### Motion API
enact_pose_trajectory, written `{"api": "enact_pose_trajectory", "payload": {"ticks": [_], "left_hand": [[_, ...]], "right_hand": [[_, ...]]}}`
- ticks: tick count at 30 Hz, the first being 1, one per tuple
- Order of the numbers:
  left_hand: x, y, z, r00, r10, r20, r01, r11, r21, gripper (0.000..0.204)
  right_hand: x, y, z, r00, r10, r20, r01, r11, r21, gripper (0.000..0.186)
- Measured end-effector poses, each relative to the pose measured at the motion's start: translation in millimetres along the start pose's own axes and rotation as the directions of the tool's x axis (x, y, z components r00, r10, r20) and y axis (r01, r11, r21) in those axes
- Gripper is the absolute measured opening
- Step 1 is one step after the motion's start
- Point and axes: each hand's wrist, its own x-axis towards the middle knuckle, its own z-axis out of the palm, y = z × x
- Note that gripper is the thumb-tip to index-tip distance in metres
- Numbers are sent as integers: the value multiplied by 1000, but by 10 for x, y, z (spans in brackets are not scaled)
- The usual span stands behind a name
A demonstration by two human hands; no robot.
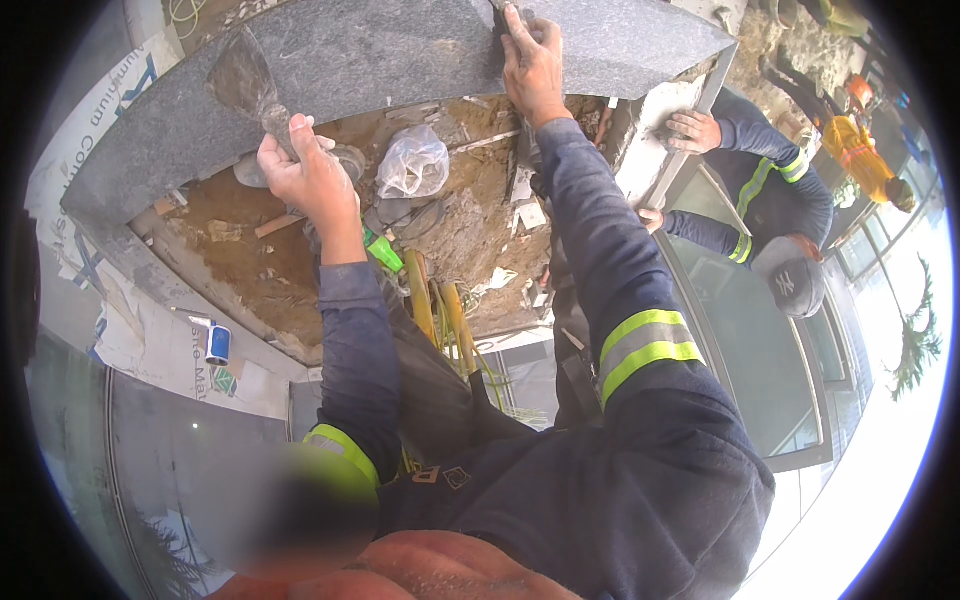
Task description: The person applies adhesive from a tube onto a stone tile using a trowel and spreads it evenly across the surface. The person then scrapes and smooths the adhesive on the tile, preparing it for installation.
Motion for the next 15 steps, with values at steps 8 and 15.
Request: {"api": "enact_pose_trajectory", "payload": {"ticks": [8,15], "left_hand": [[38,-4,-57,1000,19,11,-20,999,38,46],[15,7,-35,999,-10,30,10,1000,19,49]], "right_hand": [[-63,-16,-238,995,-75,61,72,997,40,47],[83,-167,-94,998,3,67,-3,1000,5,49]]}}
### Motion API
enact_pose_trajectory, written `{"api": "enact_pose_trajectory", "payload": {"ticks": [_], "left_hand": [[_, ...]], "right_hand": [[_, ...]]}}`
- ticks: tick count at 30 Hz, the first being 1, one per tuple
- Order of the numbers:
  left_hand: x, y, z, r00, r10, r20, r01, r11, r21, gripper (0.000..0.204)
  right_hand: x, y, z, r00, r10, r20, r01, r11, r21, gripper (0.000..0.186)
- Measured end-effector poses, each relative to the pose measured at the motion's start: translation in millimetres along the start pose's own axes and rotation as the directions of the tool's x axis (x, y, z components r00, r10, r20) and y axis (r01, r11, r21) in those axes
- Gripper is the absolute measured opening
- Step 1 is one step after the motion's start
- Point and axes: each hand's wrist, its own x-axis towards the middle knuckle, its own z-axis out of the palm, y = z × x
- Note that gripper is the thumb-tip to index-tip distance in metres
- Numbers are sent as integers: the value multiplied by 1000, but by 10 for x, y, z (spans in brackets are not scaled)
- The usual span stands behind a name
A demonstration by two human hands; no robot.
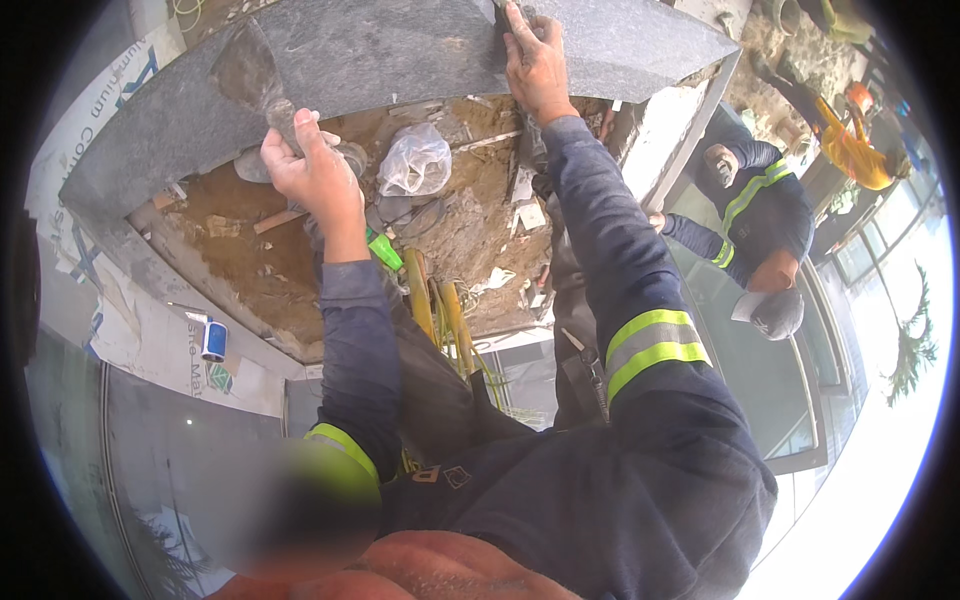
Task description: The person applies adhesive from a tube onto a stone tile using a trowel and spreads it evenly across the surface. The person then scrapes and smooths the adhesive on the tile, preparing it for installation.
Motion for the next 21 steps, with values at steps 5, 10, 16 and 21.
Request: {"api": "enact_pose_trajectory", "payload": {"ticks": [5,10,16,21], "left_hand": [[21,-45,-24,999,30,-36,-29,999,28,40],[20,38,-26,999,5,-33,-6,1000,-18,46],[56,46,-56,999,11,-43,-13,999,-41,47],[53,55,-70,999,13,-52,-17,998,-68,46]], "right_hand": [[-197,-55,-62,991,-109,72,111,994,-14,49],[31,-140,-138,999,-38,-10,38,999,23,47],[-203,-261,47,991,-63,117,57,997,59,47],[27,-472,133,999,-42,-11,43,996,78,48]]}}
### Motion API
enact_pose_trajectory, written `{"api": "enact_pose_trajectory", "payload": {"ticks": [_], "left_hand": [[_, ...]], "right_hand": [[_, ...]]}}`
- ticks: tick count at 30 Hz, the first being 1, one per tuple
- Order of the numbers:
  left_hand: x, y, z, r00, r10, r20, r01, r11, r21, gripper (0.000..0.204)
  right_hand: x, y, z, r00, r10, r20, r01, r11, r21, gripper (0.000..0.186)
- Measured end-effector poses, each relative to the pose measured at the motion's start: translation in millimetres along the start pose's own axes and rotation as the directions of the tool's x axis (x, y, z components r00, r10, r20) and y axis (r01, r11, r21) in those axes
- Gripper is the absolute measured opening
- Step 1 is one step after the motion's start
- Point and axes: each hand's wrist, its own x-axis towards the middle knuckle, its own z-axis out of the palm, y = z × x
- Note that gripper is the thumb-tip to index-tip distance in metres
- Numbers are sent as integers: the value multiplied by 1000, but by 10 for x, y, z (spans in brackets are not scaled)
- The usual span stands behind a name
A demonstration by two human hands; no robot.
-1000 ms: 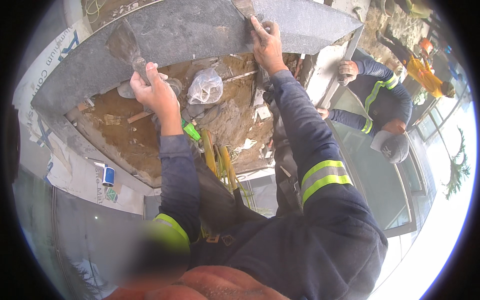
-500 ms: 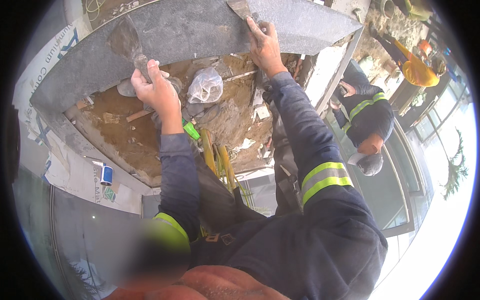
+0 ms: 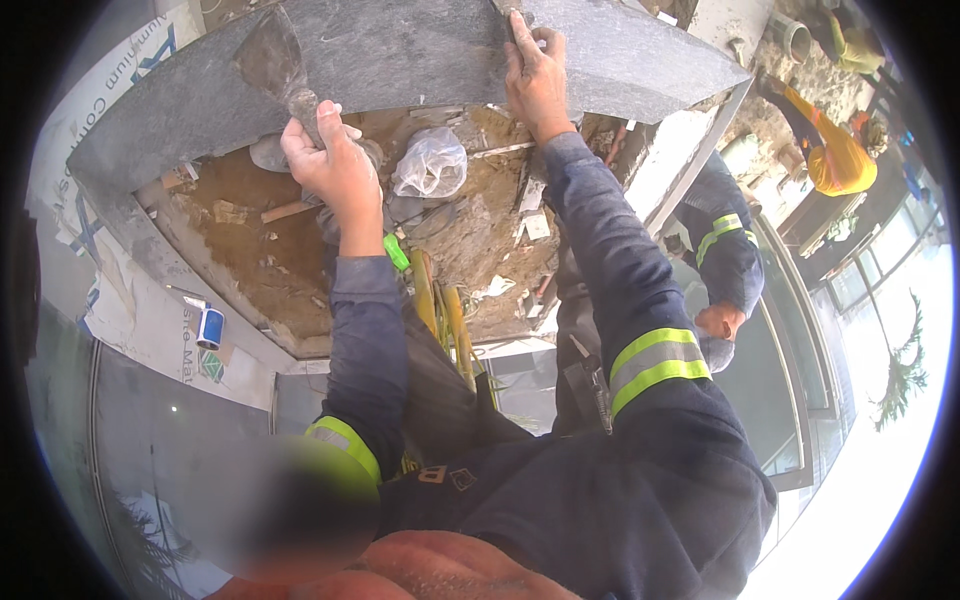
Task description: The person applies adhesive from a tube onto a stone tile using a trowel and spreads it evenly across the surface. The person then scrapes and smooths the adhesive on the tile, preparing it for installation.
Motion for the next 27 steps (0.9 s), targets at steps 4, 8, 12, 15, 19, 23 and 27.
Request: {"api": "enact_pose_trajectory", "payload": {"ticks": [4,8,12,15,19,23,27], "left_hand": [[11,53,4,1000,-10,-5,10,1000,11,46],[59,67,-41,1000,-11,-17,11,1000,-10,48],[52,26,-96,999,-42,-16,41,998,-46,51],[52,45,-65,1000,-20,-11,20,1000,13,53],[46,19,-55,1000,-18,7,19,996,-87,54],[46,23,-43,1000,-14,8,15,995,-102,54],[97,-87,-90,1000,-9,-10,9,999,-50,55]], "right_hand": [[-312,-89,129,982,-99,163,99,995,11,47],[-128,-179,-415,982,-74,175,67,997,46,43],[812,59,-1263,769,460,444,-587,784,204,43],[1420,611,-1624,566,535,628,-736,671,92,41],[1915,706,-1702,412,576,706,-681,710,-182,42],[2223,754,-1431,300,521,799,-660,719,-221,39],[2264,340,-1158,491,212,845,-287,955,-73,41]]}}
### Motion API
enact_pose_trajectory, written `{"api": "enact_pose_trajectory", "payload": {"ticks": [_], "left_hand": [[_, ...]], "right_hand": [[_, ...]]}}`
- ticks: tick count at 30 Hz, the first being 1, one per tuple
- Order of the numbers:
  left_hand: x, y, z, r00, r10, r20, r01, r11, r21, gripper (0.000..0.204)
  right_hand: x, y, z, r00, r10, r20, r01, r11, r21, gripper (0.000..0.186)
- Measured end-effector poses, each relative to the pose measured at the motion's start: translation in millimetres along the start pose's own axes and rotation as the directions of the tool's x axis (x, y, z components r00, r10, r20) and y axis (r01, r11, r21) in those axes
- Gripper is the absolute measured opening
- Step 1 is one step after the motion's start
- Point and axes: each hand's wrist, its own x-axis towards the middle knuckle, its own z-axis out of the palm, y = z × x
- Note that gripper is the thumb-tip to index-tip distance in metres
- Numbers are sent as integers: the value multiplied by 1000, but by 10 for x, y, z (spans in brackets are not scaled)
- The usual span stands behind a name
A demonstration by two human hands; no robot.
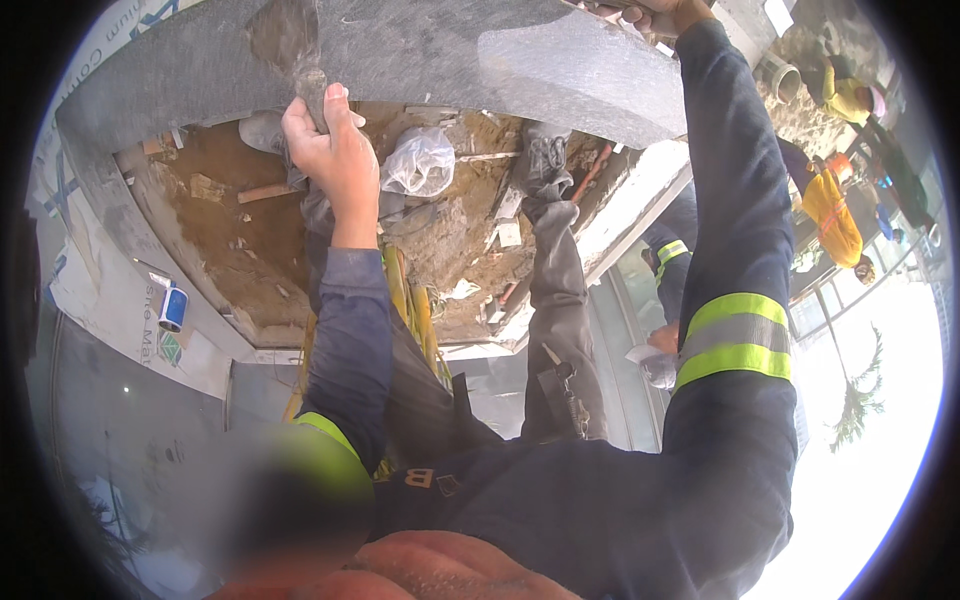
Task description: The person applies adhesive from a tube onto a stone tile using a trowel and spreads it evenly across the surface. The person then scrapes and smooths the adhesive on the tile, preparing it for installation.
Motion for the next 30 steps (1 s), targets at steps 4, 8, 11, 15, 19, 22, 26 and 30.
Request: {"api": "enact_pose_trajectory", "payload": {"ticks": [4,8,11,15,19,22,26,30], "left_hand": [[-19,187,25,999,-39,-1,39,998,-46,52],[-4,214,-39,999,-44,1,44,999,1,50],[62,88,-38,1000,29,-11,-29,1000,1,50],[84,55,-46,996,84,-29,-83,996,30,51],[35,241,-40,999,-25,-35,24,999,-24,52],[33,154,-36,999,-32,-44,31,999,-21,51],[-18,179,24,999,-27,-44,30,998,60,47],[-63,159,88,1000,12,-2,-12,998,56,43]], "right_hand": [[133,-196,131,950,-312,-4,312,949,40,43],[578,-735,171,788,-478,388,614,571,-545,43],[716,-807,253,910,-291,295,401,795,-454,43],[737,-1183,442,639,-624,451,738,330,-589,45],[378,-1243,366,896,-357,264,107,751,652,41],[-458,-1020,832,909,-260,-327,367,870,329,36],[-1034,-177,1186,858,-123,-499,267,937,227,39],[-991,500,1711,648,-48,-760,165,983,78,39]]}}
